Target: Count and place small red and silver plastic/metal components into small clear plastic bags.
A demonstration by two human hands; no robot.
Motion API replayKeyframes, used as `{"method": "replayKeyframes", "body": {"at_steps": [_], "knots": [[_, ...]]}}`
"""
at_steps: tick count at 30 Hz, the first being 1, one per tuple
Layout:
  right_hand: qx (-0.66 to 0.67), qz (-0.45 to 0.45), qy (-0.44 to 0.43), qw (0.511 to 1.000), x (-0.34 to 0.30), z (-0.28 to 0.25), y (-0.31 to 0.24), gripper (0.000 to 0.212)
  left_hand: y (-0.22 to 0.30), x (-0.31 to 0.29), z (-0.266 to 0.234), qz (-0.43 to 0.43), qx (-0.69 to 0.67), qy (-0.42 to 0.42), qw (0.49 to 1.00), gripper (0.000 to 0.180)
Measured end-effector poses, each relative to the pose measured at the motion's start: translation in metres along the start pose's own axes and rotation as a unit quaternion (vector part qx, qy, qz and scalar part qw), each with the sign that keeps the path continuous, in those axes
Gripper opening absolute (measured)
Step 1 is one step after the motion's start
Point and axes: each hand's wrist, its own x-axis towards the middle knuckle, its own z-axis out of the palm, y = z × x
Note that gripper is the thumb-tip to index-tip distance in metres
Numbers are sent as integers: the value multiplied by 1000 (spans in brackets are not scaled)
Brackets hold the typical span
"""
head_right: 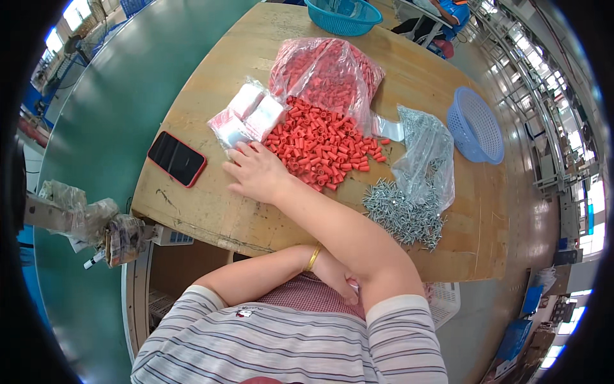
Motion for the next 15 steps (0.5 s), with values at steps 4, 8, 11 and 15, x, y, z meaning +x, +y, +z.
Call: {"method": "replayKeyframes", "body": {"at_steps": [4,8,11,15], "knots": [[-11,39,-3,999,-13,2,5,35,-1,-3,-1,61,36,59,996,27],[-23,39,20,999,-43,-18,15,23,6,-4,-3,76,62,40,994,28],[-49,11,23,999,-59,-22,27,21,12,-9,-4,40,57,24,997,29],[-17,16,-12,1000,-75,-29,49,24,5,-4,-3,43,56,32,997,29]]}}
